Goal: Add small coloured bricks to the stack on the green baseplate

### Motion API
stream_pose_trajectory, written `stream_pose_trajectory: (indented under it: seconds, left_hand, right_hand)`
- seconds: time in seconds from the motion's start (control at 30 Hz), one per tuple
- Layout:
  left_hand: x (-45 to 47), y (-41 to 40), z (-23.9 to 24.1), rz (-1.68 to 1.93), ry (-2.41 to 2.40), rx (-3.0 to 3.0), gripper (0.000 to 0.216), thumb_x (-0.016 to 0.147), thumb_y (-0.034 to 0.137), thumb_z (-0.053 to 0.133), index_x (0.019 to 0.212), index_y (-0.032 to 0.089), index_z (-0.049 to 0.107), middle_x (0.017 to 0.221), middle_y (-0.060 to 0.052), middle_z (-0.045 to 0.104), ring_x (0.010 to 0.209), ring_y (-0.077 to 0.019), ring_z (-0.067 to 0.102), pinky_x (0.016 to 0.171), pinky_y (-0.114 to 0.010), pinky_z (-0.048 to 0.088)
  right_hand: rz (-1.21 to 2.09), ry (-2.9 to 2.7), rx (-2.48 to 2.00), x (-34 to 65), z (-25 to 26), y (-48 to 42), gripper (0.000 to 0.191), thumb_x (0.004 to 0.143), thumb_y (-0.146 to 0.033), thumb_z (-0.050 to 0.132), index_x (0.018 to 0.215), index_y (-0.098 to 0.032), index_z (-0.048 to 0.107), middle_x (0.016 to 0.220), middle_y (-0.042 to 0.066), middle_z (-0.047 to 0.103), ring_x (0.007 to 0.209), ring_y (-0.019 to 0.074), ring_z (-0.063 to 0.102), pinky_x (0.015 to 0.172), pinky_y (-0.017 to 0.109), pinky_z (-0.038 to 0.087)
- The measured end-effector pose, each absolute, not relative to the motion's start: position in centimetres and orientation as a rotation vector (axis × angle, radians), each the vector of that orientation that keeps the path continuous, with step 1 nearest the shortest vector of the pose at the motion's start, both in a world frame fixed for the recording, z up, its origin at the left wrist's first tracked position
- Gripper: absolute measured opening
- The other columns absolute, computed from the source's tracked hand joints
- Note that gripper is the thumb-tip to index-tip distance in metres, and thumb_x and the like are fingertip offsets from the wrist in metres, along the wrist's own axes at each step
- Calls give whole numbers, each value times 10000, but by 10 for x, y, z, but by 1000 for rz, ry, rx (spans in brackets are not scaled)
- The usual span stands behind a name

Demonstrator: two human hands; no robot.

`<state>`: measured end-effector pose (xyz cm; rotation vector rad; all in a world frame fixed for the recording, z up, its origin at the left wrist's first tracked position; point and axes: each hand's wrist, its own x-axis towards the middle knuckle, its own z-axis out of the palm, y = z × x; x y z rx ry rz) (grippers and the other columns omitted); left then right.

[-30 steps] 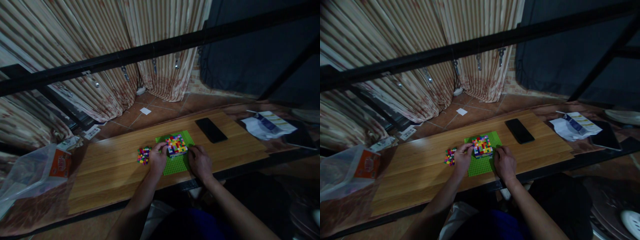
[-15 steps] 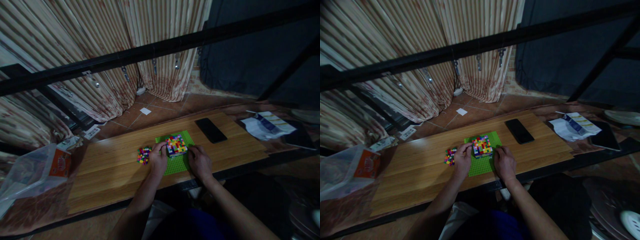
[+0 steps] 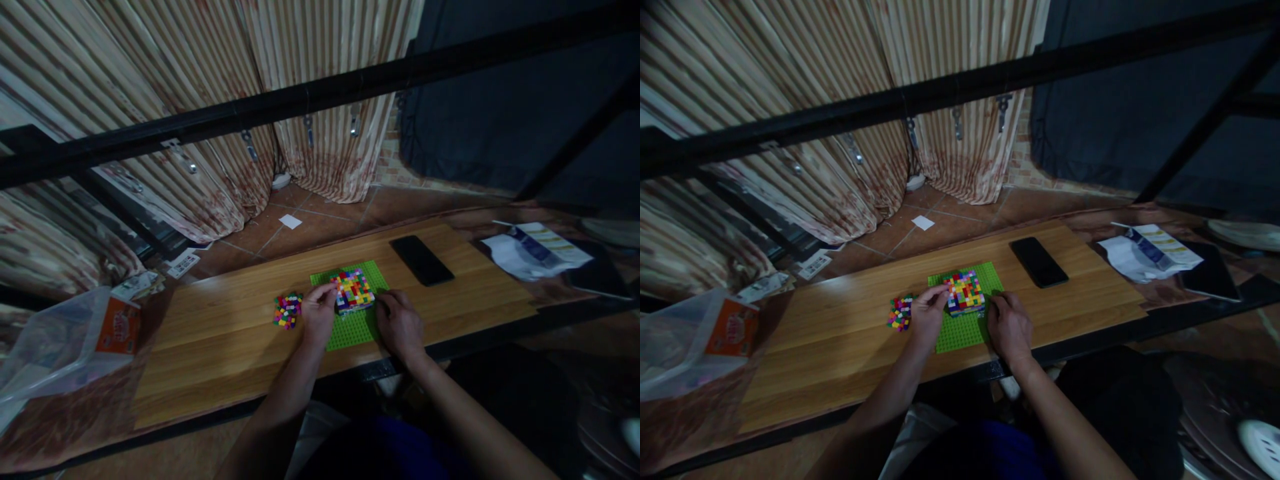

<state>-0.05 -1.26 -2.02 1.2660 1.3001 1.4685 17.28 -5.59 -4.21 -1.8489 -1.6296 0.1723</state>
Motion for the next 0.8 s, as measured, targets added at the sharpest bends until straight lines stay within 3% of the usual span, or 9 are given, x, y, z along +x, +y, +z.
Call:
stream_pose_trajectory:
  seconds: [0.2,0.53,0.8]
  left_hand:
    - [1,-7,-13,1424,1334,1033,207,659,176,699,861,182,743,690,21,675,647,-109,608,647,-224,497]
    - [8,0,-4,1398,1342,791,230,556,132,676,784,162,676,615,60,601,570,-85,548,580,-216,431]
    - [8,6,-8,1362,1304,667,242,527,136,687,768,159,667,604,47,624,551,-93,562,566,-229,444]
  right_hand:
    - [159,-1637,-1813,175,-46,-55,279,912,-253,457,1031,-203,704,1119,94,658,989,223,637,836,341,504]
    - [168,-1629,-1839,174,-45,-55,281,916,-270,462,1032,-205,709,1130,92,656,981,226,639,805,329,502]
    - [149,-1668,-1834,177,-51,-54,286,912,-272,451,1012,-202,709,1131,96,651,943,219,636,767,323,496]
